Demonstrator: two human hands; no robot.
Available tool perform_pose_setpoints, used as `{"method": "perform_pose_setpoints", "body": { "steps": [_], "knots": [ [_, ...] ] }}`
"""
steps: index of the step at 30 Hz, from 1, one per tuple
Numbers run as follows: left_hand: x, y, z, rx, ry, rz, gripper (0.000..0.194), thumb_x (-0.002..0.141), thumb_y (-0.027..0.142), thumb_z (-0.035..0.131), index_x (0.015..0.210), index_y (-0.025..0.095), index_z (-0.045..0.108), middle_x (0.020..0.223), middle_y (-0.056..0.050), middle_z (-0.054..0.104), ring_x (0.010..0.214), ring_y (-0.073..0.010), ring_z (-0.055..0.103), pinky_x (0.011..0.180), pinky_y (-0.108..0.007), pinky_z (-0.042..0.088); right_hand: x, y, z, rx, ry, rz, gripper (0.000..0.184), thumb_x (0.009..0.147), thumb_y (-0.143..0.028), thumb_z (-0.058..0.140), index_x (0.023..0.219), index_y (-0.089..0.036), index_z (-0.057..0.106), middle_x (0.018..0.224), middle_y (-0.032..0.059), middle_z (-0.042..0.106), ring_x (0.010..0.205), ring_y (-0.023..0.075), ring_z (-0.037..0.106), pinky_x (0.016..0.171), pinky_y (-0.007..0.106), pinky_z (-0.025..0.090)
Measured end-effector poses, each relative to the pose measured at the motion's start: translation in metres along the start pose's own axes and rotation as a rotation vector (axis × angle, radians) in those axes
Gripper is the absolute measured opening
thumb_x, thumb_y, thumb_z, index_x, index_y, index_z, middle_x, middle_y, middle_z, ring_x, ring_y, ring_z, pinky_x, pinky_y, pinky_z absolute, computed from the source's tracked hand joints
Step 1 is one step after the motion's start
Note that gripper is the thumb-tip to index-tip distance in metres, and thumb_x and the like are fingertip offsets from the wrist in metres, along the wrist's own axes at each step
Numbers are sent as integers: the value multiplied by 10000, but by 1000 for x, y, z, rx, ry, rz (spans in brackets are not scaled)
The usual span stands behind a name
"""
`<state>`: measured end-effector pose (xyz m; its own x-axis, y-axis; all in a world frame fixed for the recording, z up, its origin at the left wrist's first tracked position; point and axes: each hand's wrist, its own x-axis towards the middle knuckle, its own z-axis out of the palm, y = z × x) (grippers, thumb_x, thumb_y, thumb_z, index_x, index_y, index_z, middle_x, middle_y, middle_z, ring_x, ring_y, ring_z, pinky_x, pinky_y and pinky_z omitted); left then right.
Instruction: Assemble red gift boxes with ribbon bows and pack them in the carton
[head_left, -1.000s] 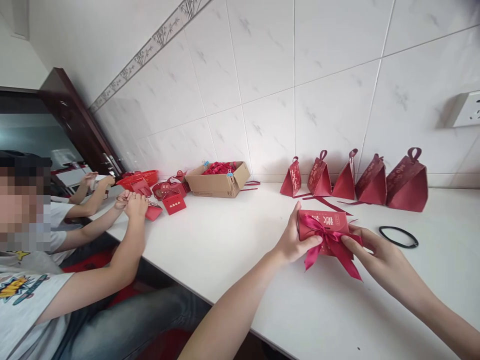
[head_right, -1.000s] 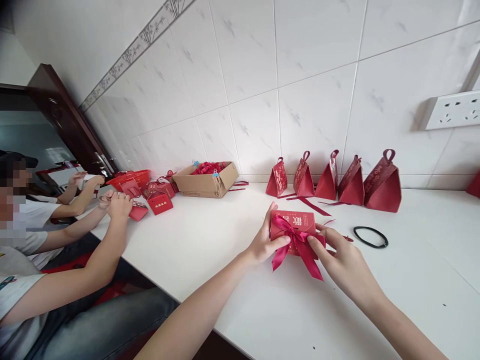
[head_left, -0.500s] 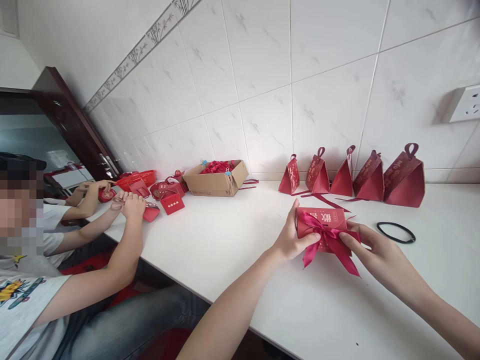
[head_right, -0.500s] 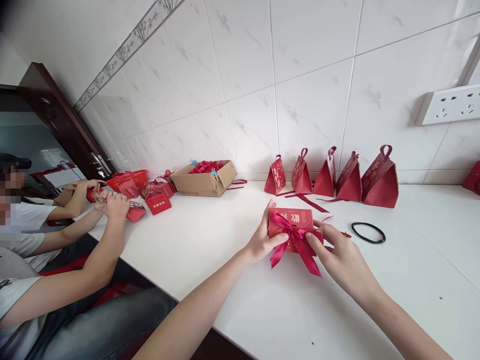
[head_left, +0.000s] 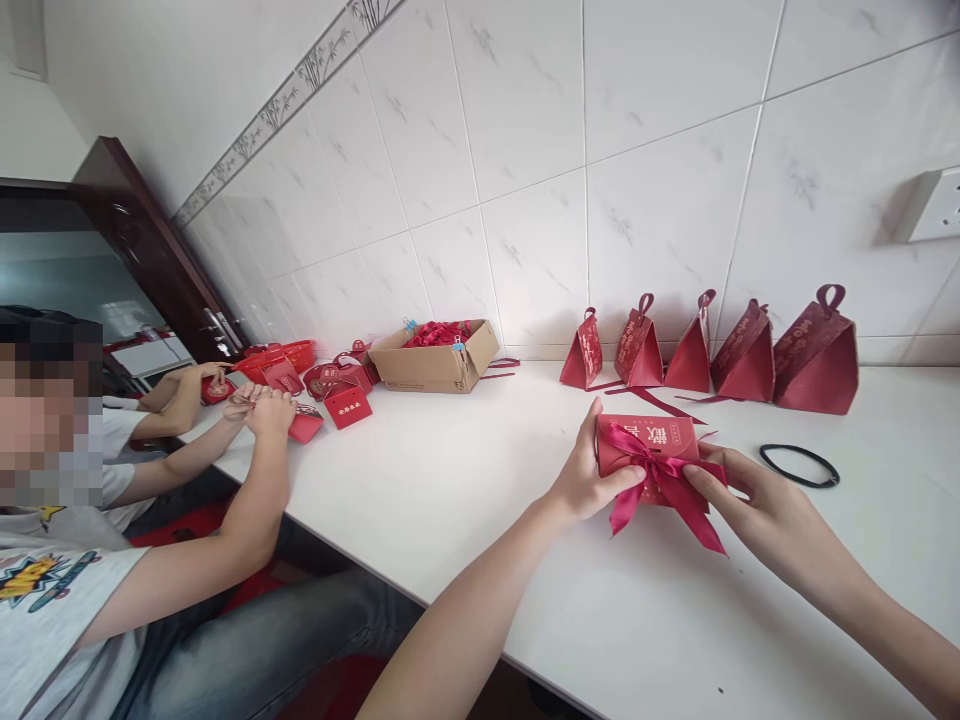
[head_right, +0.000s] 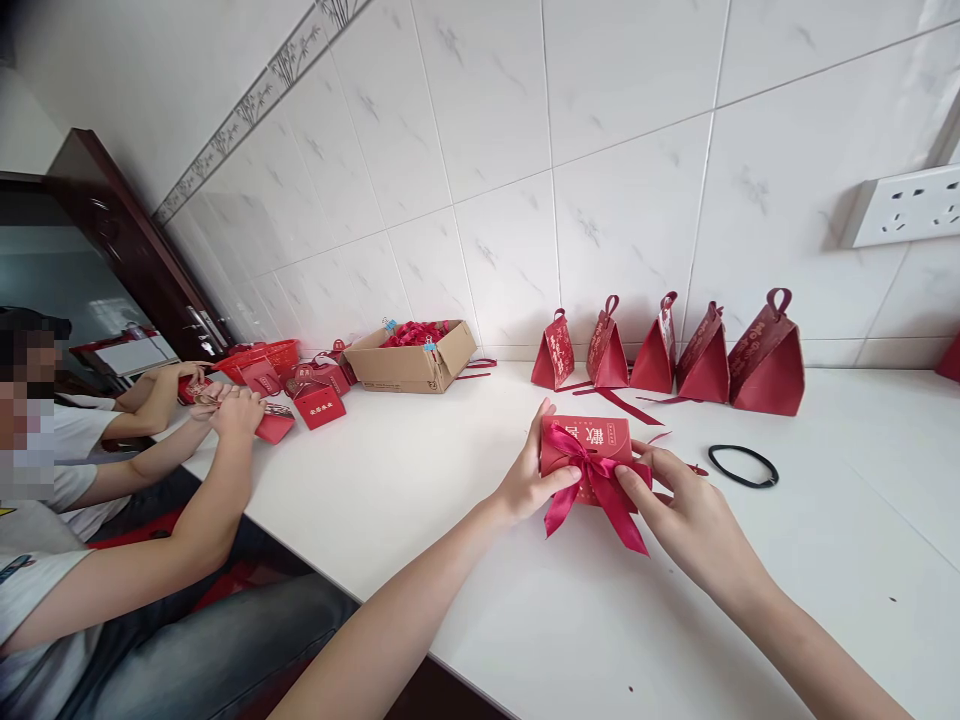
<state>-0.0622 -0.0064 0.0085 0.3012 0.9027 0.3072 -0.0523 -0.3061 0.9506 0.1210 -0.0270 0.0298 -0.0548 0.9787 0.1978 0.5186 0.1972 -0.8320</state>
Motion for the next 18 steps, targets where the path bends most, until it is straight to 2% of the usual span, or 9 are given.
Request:
{"method": "perform_pose_setpoints", "body": {
  "steps": [7, 14, 18],
  "knots": [
    [0, -1, -1, 14, 4, 11, 1017, 767, 236, 667, 1485, 178, -50, 1458, -152, 359, 1331, -261, 381, 1109, -402, 316, -2, -1, 0, 11, 19, -17, 431, 703, -671, 409, 644, -244, 416, 840, 40, 683, 622, 195, 591, 585, 334, 514],
    [0, -1, -1, 53, 10, 15, 1010, 771, 261, 671, 1487, 216, -41, 1459, -137, 360, 1337, -267, 368, 1121, -423, 296, -1, 1, -1, 27, 21, -40, 426, 712, -665, 421, 629, -248, 439, 819, 45, 683, 622, 211, 602, 594, 356, 537],
    [1, -8, -3, 149, 54, 65, 953, 773, 342, 676, 1483, 233, 49, 1458, -122, 350, 1370, -271, 308, 1147, -439, 247, 2, 2, 2, 84, 35, -84, 379, 721, -614, 470, 665, -239, 496, 897, 72, 695, 757, 250, 649, 666, 374, 564]
  ]
}}
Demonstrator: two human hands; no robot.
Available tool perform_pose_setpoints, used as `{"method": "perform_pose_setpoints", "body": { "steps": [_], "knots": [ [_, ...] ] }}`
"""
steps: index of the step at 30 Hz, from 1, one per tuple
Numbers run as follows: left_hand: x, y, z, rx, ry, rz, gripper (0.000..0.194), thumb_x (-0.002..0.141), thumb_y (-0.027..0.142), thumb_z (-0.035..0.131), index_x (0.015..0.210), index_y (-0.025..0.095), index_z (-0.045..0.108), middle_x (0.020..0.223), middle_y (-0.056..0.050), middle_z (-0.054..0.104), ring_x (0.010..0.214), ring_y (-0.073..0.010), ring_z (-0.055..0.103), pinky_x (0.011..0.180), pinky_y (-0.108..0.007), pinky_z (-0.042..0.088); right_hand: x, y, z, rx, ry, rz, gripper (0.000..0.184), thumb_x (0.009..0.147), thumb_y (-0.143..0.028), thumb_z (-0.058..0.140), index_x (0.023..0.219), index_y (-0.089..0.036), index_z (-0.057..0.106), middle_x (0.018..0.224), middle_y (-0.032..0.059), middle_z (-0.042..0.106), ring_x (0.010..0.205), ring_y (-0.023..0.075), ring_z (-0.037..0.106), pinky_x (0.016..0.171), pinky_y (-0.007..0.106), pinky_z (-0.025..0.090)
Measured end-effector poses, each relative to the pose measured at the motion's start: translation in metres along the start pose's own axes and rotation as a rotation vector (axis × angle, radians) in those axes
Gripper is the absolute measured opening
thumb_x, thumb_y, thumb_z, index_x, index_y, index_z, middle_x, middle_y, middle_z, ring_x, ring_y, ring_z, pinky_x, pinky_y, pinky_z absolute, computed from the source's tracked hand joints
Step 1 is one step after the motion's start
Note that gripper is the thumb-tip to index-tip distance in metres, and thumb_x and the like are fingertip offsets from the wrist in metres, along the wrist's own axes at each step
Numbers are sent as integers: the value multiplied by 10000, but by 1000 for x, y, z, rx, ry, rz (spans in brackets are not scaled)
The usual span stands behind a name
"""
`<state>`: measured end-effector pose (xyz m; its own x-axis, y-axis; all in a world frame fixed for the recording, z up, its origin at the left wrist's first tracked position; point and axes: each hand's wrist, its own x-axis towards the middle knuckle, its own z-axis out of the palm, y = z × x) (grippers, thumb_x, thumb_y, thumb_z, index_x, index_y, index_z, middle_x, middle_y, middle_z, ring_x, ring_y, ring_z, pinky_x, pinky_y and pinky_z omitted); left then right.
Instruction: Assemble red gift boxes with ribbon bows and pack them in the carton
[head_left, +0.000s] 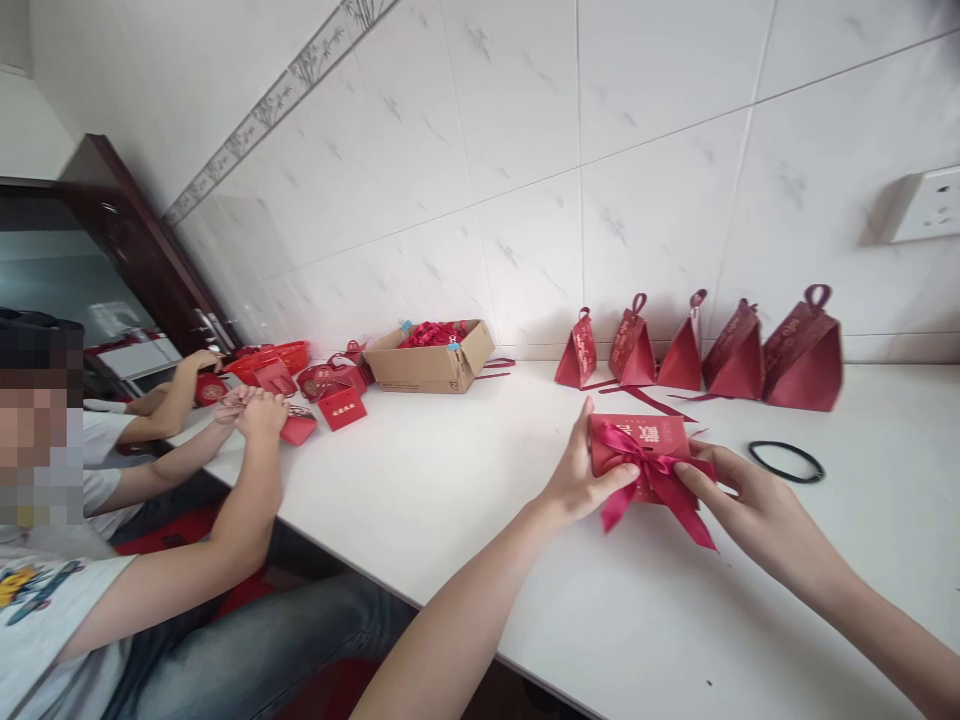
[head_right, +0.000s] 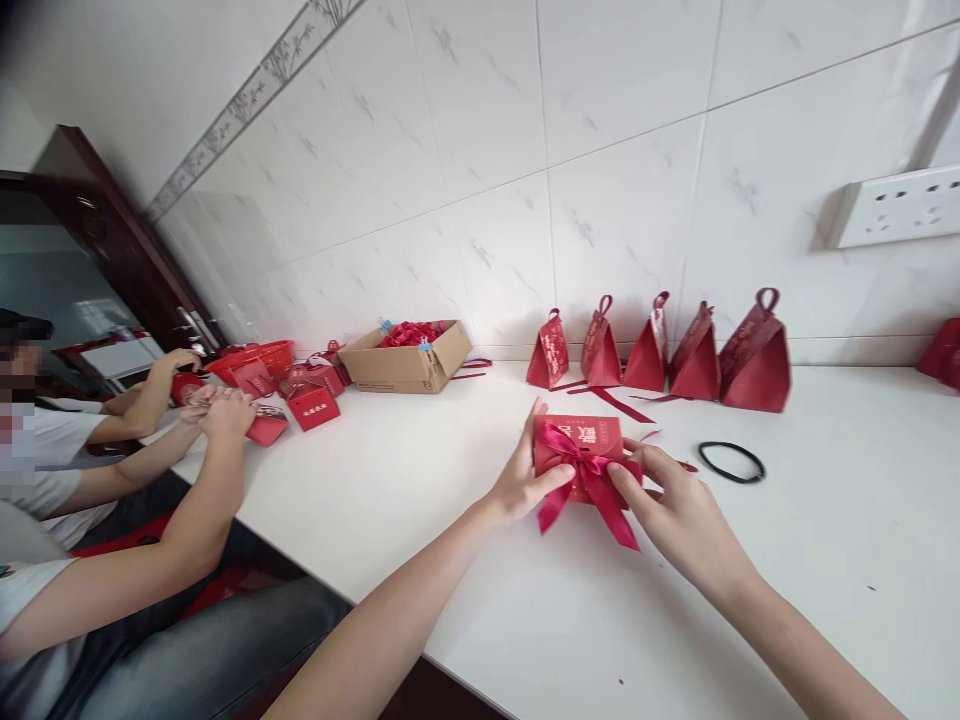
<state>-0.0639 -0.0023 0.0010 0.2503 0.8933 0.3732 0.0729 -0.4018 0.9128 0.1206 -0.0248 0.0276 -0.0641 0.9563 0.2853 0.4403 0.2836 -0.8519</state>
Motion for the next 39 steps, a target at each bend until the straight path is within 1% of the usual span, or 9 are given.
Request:
{"method": "perform_pose_setpoints", "body": {
  "steps": [5, 10, 14, 20, 26, 29, 33, 37, 39],
  "knots": [
    [1, 2, 2, 241, 285, 191, 580, 846, 401, 572, 1355, 248, 340, 1417, -124, 368, 1328, -261, 364, 1038, -421, 406, 3, 3, 5, 142, 16, -78, 304, 770, -497, 498, 810, -205, 574, 1153, 119, 641, 1035, 280, 620, 771, 380, 573],
    [4, 11, 0, 357, 328, 228, 294, 854, 391, 560, 1098, 230, 533, 1298, -98, 478, 1242, -242, 458, 897, -365, 512, 6, 7, 6, 200, 15, -98, 218, 811, -418, 508, 729, -217, 491, 1216, 109, 606, 1089, 251, 595, 760, 351, 574],
    [3, 18, 3, 293, 357, 129, 244, 850, 433, 546, 941, 209, 576, 1277, -96, 493, 1241, -241, 465, 880, -350, 527, 4, 8, 7, 204, 9, -107, 195, 834, -388, 513, 733, -227, 469, 1219, 92, 598, 1098, 238, 582, 782, 360, 560],
    [3, 20, 5, 254, 400, 126, 216, 831, 393, 542, 749, 193, 548, 1262, -103, 523, 1265, -267, 451, 835, -340, 546, 7, 8, 5, 242, -1, -73, 230, 828, -401, 541, 707, -223, 460, 1194, 102, 607, 1146, 256, 547, 836, 403, 523],
    [2, 15, 5, 258, 336, 117, 305, 888, 425, 451, 789, 179, 602, 1328, -98, 490, 1196, -246, 511, 809, -302, 538, 8, 7, 1, 370, 60, -53, 298, 814, -458, 577, 686, -218, 456, 1253, 101, 570, 1205, 258, 504, 926, 423, 471],
    [3, 13, 5, 266, 325, 121, 342, 902, 436, 419, 829, 174, 626, 1330, -105, 484, 1166, -243, 533, 799, -304, 541, 9, 8, -1, 452, 52, -32, 354, 797, -500, 600, 672, -208, 443, 1289, 102, 558, 1127, 268, 566, 929, 445, 464],
    [4, 12, 3, 286, 322, 193, 282, 870, 419, 493, 756, 176, 580, 1269, -113, 517, 1231, -259, 483, 792, -308, 552, 12, 11, -2, 538, 17, -7, 404, 763, -541, 632, 663, -202, 438, 1270, 110, 580, 1080, 269, 600, 914, 435, 483],
    [5, 12, 3, 230, 302, 196, 230, 836, 402, 563, 949, 203, 560, 1271, -109, 505, 1259, -241, 461, 848, -330, 539, 12, 10, -2, 493, 4, -15, 384, 775, -520, 624, 660, -198, 451, 1307, 114, 554, 1117, 277, 581, 917, 445, 483],
    [5, 14, 4, 244, 305, 185, 237, 838, 417, 557, 939, 203, 573, 1273, -111, 504, 1273, -244, 445, 854, -332, 533, 11, 10, -3, 468, 11, -11, 384, 772, -522, 624, 658, -197, 452, 1313, 112, 551, 1094, 278, 594, 919, 460, 479]
  ]
}}
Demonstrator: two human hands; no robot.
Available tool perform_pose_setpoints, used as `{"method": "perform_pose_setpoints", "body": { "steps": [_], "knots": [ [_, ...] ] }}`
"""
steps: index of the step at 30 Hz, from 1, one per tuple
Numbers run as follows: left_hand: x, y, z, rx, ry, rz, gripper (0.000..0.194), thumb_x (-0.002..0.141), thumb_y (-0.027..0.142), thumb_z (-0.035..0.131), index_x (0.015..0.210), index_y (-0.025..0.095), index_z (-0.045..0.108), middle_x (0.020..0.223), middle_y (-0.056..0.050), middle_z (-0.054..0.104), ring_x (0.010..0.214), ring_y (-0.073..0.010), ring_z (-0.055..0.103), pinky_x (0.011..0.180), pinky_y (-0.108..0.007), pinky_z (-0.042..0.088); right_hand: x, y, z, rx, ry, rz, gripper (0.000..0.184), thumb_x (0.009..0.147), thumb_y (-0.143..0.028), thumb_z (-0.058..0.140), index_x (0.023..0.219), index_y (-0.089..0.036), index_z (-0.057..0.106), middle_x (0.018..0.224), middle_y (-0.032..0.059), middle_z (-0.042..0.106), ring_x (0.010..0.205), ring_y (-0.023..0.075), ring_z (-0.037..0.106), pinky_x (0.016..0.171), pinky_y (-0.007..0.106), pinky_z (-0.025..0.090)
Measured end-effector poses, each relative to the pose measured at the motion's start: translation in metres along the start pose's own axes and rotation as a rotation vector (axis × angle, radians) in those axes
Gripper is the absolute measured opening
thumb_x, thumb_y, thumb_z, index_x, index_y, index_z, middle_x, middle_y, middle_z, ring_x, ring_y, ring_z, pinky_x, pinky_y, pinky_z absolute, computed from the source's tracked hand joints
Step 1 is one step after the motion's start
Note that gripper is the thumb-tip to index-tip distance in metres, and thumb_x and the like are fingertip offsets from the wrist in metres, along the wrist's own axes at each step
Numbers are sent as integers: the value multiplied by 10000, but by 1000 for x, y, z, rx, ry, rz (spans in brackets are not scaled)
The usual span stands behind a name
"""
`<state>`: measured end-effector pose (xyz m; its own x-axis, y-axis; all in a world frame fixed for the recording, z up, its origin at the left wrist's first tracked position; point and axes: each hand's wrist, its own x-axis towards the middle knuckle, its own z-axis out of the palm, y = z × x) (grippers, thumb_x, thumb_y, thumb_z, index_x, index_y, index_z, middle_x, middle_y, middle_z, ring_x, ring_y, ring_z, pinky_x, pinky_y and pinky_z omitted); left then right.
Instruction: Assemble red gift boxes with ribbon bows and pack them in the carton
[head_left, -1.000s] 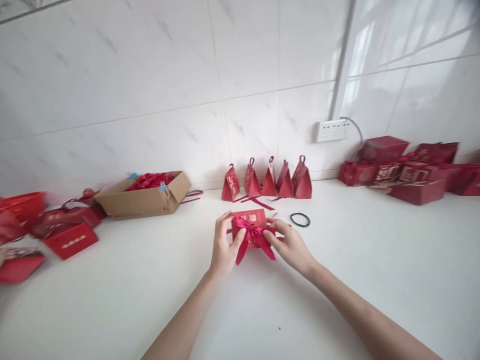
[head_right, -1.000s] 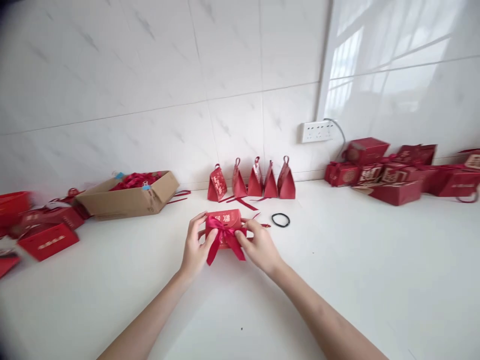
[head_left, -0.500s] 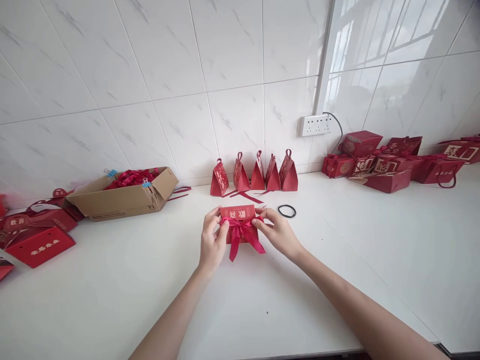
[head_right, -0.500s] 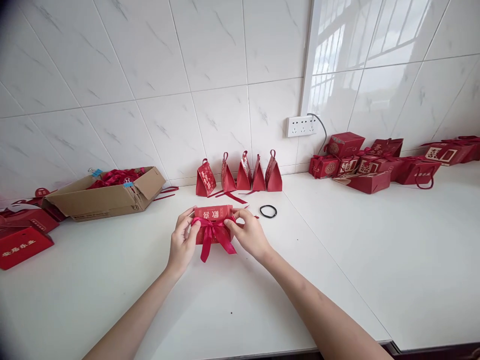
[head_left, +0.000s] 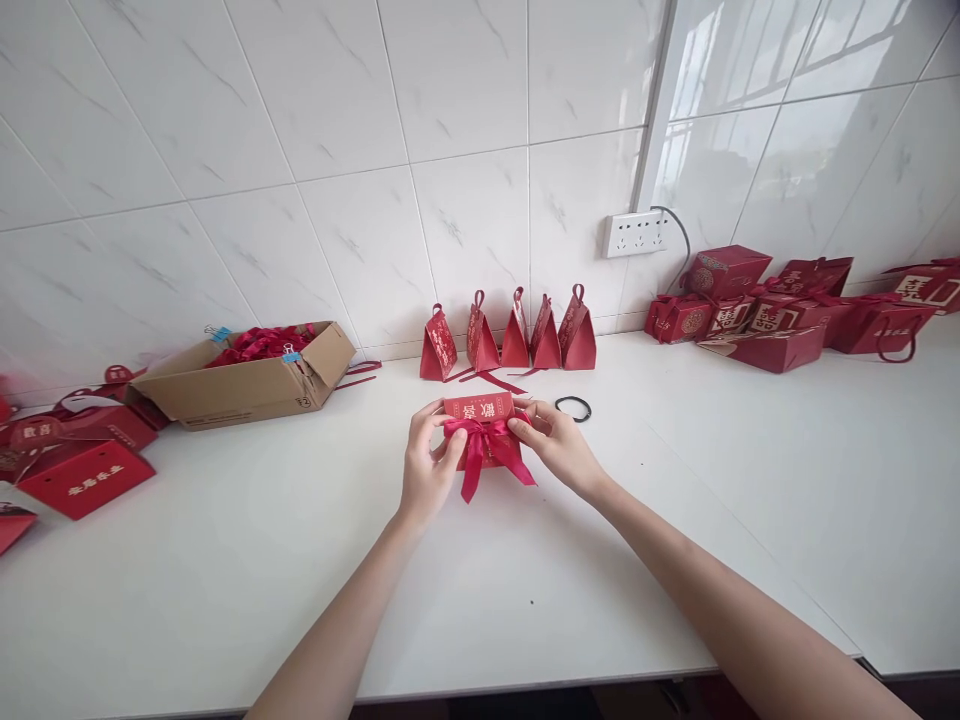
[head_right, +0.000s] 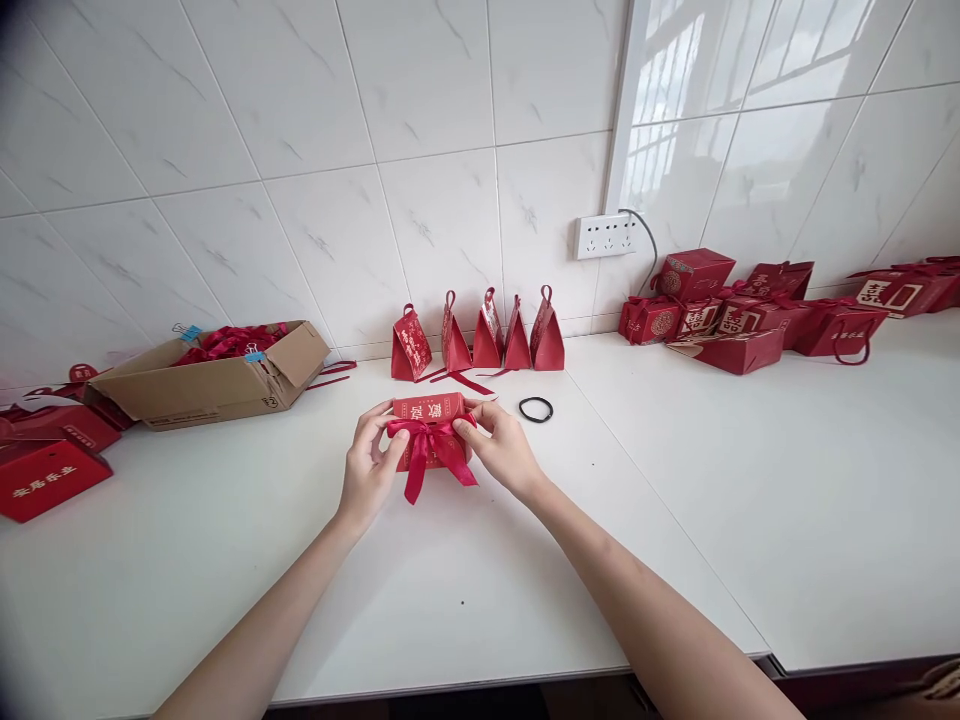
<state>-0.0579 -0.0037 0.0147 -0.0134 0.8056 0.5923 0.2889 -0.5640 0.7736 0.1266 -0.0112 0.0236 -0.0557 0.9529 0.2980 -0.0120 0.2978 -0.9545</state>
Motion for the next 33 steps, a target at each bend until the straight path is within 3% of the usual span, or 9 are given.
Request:
{"method": "perform_pose_setpoints", "body": {
  "steps": [3, 7, 12, 18, 24, 29, 33],
  "knots": [
    [0, 4, 0, 26, 16, -31, 235, 846, 420, 531, 807, 194, 580, 1263, -109, 525, 1264, -259, 452, 807, -320, 538, 0, 0, -1, 34, -5, 7, 405, 764, -535, 632, 651, -199, 437, 1293, 107, 569, 1102, 279, 591, 927, 458, 480],
    [-1, 8, 1, 34, 7, -75, 252, 855, 411, 500, 782, 188, 593, 1312, -106, 505, 1208, -261, 501, 744, -297, 540, 1, -1, -2, 118, -34, 35, 430, 739, -546, 665, 636, -191, 445, 1301, 99, 565, 1096, 275, 597, 935, 443, 486],
    [-1, 5, 2, -14, -14, -62, 307, 858, 424, 486, 710, 173, 586, 1334, -106, 489, 1213, -256, 497, 820, -304, 526, 2, -6, -4, 166, -11, 101, 461, 683, -552, 715, 613, -178, 455, 1289, 89, 571, 981, 242, 648, 893, 416, 524],
    [0, 3, 1, 15, -29, -79, 377, 857, 432, 490, 592, 165, 515, 1353, -97, 474, 1223, -257, 481, 773, -279, 526, 1, -13, -6, 221, -5, 139, 478, 648, -544, 750, 577, -170, 461, 1246, 72, 604, 959, 221, 655, 881, 390, 543],
    [0, 3, 3, 31, -39, -65, 333, 863, 431, 468, 691, 172, 589, 1338, -96, 494, 1217, -253, 493, 807, -306, 522, 1, -14, -5, 222, 44, 143, 466, 629, -534, 763, 579, -174, 472, 1171, 69, 637, 943, 230, 654, 853, 403, 559],
    [1, 2, 5, 37, -42, -34, 331, 871, 433, 464, 719, 175, 605, 1322, -95, 509, 1234, -240, 481, 979, -360, 461, 4, -9, -7, 199, 71, 138, 465, 630, -552, 750, 586, -182, 474, 1050, 60, 658, 938, 238, 646, 828, 397, 567],
    [0, -1, 5, -10, -69, -30, 340, 864, 452, 493, 699, 172, 593, 1333, -106, 490, 1260, -254, 462, 891, -335, 525, 5, -5, -11, 78, 67, 138, 458, 653, -602, 712, 640, -193, 506, 904, 56, 670, 877, 238, 653, 845, 417, 549]
  ]
}}
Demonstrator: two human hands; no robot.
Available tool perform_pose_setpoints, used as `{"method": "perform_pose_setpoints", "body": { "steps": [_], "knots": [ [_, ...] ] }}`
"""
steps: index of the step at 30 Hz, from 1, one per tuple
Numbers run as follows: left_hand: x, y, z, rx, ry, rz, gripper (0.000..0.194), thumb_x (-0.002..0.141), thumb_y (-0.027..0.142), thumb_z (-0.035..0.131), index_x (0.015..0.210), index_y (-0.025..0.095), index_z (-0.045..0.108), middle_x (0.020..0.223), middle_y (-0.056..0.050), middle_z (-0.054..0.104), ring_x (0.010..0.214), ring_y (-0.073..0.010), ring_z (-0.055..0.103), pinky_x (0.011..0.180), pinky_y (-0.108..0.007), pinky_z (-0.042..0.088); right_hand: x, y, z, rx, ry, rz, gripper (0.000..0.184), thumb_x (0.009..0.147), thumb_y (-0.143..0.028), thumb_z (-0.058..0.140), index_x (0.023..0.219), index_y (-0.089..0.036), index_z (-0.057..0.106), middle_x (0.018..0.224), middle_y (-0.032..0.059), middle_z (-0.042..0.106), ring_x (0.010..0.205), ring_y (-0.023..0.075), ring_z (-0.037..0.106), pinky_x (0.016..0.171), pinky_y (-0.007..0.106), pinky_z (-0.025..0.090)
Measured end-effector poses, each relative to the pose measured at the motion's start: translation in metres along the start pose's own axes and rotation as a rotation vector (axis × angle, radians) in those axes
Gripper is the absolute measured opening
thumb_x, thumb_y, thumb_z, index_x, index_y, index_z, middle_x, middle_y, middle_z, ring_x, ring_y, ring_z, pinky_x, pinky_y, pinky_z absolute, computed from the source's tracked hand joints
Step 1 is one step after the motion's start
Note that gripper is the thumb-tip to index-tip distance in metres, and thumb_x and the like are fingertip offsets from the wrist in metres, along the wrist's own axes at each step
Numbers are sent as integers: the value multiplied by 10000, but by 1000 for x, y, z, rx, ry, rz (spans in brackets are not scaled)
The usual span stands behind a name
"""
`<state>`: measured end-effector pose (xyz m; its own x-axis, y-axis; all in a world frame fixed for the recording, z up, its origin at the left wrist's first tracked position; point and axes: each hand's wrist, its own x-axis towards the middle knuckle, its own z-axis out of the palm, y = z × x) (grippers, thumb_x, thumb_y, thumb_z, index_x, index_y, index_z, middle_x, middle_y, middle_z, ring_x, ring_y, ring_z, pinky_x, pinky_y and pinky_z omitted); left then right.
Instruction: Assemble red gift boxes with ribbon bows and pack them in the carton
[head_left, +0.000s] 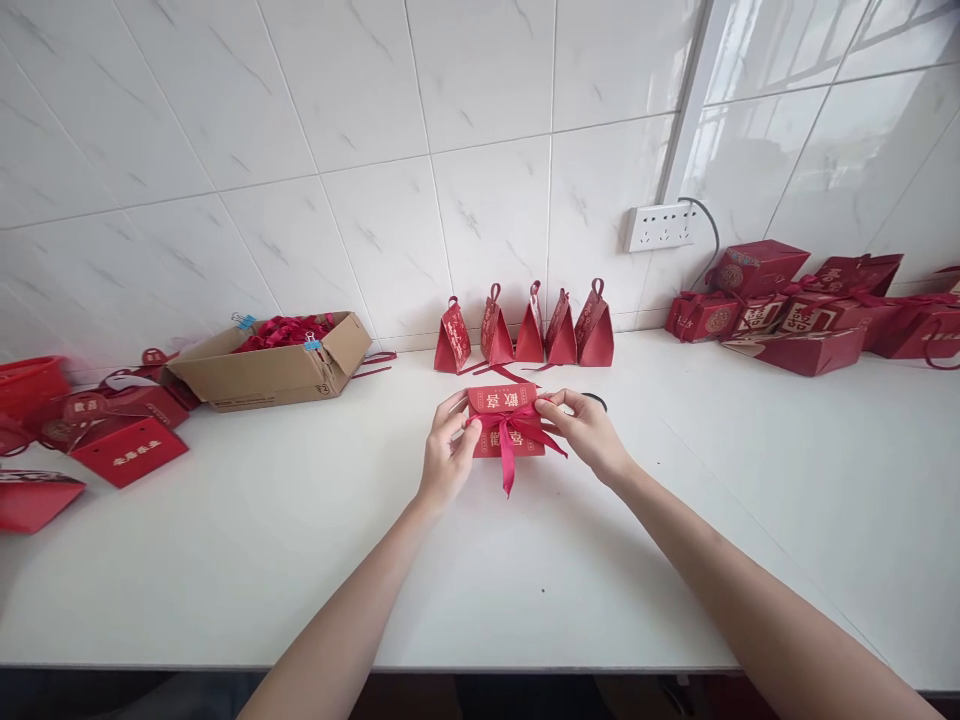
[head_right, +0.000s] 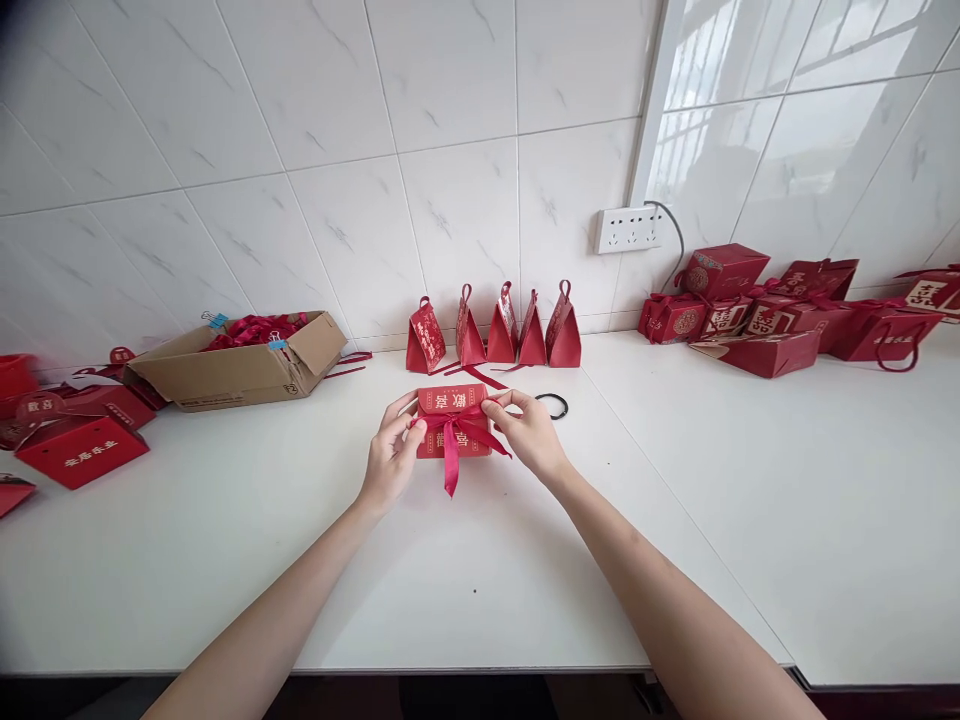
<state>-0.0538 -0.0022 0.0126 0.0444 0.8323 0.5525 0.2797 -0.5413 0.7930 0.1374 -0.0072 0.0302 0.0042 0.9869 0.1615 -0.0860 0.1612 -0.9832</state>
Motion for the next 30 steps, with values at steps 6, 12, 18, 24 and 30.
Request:
{"method": "perform_pose_setpoints", "body": {
  "steps": [6, 12, 18, 24, 30],
  "knots": [
    [-1, -3, 0, -58, -15, 28, 325, 868, 460, 503, 856, 173, 655, 1330, -121, 479, 1289, -256, 432, 895, -337, 536, -4, 4, 0, -183, -72, -152, 576, 701, -590, 684, 1106, -242, 467, 1279, 112, 529, 1204, 290, 510, 949, 460, 475],
    [0, 1, 0, -95, -11, -2, 304, 843, 447, 523, 852, 171, 652, 1299, -123, 493, 1244, -259, 469, 855, -331, 543, -2, 16, -6, -431, -365, -350, 1185, 577, -401, 827, 1451, -287, 34, 1494, 162, 177, 1339, 335, 333, 1066, 543, 338],
    [2, 4, -3, -189, -6, -95, 293, 750, 456, 615, 826, 177, 565, 1247, -120, 533, 1205, -271, 506, 862, -350, 525, 1, 17, -9, -552, -315, -430, 977, 661, -235, 710, 1440, -284, 123, 1444, 133, 280, 1319, 305, 355, 1022, 515, 409],
    [-5, 14, -4, -172, 85, -119, 278, 787, 445, 585, 818, 170, 559, 1160, -131, 583, 1176, -264, 529, 981, -409, 445, -5, 23, 3, -578, -258, -537, 944, 657, -263, 713, 1429, -263, 170, 1382, 151, 357, 1245, 323, 431, 951, 536, 467],
    [-40, 34, -22, -186, 184, -89, 210, 777, 366, 639, 842, 182, 561, 1228, -113, 565, 1206, -237, 521, 969, -380, 481, -18, 23, 16, -590, -296, -614, 962, 659, -285, 722, 1433, -246, 154, 1355, 163, 396, 1241, 324, 446, 966, 546, 448]
  ]
}}
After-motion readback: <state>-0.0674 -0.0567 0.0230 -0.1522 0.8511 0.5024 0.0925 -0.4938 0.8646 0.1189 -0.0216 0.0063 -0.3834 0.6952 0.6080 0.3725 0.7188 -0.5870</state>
